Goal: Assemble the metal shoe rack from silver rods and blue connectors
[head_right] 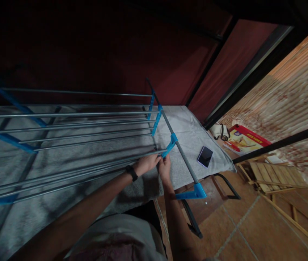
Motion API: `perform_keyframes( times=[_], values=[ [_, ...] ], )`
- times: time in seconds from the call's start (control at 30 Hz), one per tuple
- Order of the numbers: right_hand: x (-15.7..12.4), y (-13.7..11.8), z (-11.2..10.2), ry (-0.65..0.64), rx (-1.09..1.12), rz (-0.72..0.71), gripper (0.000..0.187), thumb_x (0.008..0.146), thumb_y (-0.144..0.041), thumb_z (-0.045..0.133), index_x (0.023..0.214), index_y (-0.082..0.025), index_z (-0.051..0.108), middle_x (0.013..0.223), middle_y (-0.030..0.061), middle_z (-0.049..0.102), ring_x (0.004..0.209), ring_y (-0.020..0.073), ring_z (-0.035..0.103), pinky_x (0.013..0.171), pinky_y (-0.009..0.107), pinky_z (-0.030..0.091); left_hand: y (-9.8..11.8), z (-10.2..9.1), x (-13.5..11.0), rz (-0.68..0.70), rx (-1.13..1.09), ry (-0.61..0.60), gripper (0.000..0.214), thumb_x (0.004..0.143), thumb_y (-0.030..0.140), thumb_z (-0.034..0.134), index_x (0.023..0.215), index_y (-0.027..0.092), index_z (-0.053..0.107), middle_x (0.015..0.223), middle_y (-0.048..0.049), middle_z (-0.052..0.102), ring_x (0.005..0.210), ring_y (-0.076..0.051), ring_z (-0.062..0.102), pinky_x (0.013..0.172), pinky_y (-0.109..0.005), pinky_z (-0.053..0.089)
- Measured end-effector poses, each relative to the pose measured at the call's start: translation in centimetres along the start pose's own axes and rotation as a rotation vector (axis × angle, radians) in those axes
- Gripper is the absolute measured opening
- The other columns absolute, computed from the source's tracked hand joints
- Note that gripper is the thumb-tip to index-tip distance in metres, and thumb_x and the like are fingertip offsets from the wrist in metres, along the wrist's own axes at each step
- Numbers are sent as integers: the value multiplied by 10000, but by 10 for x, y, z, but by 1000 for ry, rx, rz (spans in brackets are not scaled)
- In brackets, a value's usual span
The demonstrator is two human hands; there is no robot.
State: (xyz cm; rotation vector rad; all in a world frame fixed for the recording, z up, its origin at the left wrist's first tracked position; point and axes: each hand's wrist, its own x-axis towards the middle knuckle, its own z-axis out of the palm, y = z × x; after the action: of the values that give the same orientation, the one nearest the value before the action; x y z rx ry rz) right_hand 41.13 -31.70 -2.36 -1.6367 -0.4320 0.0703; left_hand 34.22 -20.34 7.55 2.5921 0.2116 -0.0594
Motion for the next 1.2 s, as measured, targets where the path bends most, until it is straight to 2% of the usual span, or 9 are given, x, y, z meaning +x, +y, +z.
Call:
perform_keyframes(
  times=[0.1,0.27,0.4,0.6,0.83,1.0,1.2],
  values=[
    [-3,-2,0,24,-22,28,271,858,-369,568,1073,-229,654,982,59,719,999,227,613,972,393,510,5,0,9,-82,-38,-17,347,1049,366,488,1223,152,699,1275,-171,721,1204,-298,681,1043,-395,527],
    [-5,-7,1,37,-69,16,286,884,-341,523,1105,-215,654,1044,84,715,986,229,622,932,392,531,7,0,13,-106,-68,18,384,1017,429,566,1284,178,682,1349,-158,697,1286,-319,632,1107,-432,484],
    [-4,-8,1,32,-110,4,276,887,-318,498,1104,-218,636,1049,80,710,950,222,622,916,384,532,8,3,12,-119,-67,26,402,1030,456,534,1300,200,685,1331,-151,707,1251,-316,653,1097,-440,488],
    [-2,-5,1,16,-136,-10,254,865,-301,495,1072,-215,613,1088,94,714,945,225,618,934,385,520,10,5,7,-98,-27,31,404,1050,410,493,1386,243,644,1329,-130,711,1244,-303,658,1064,-420,502],
    [-2,-3,2,35,-167,-1,236,860,-310,481,1032,-217,612,1012,85,714,885,232,621,860,386,524,9,2,7,-96,-36,-13,400,1057,418,459,1327,221,679,1308,-138,721,1234,-319,664,1034,-420,515],
    [-3,-2,4,67,-245,23,292,875,-342,463,1079,-206,622,969,95,715,831,243,616,790,379,503,9,0,5,-87,-39,-19,382,1055,386,463,1336,231,670,1311,-142,721,1235,-320,666,1034,-420,510],
    [-5,-2,10,82,-314,13,325,865,-348,448,1104,-230,635,928,87,726,792,254,631,744,368,479,7,-5,2,-120,-31,-74,376,1062,373,427,1301,225,677,1235,-150,747,1164,-322,703,950,-413,544]
  ],
)
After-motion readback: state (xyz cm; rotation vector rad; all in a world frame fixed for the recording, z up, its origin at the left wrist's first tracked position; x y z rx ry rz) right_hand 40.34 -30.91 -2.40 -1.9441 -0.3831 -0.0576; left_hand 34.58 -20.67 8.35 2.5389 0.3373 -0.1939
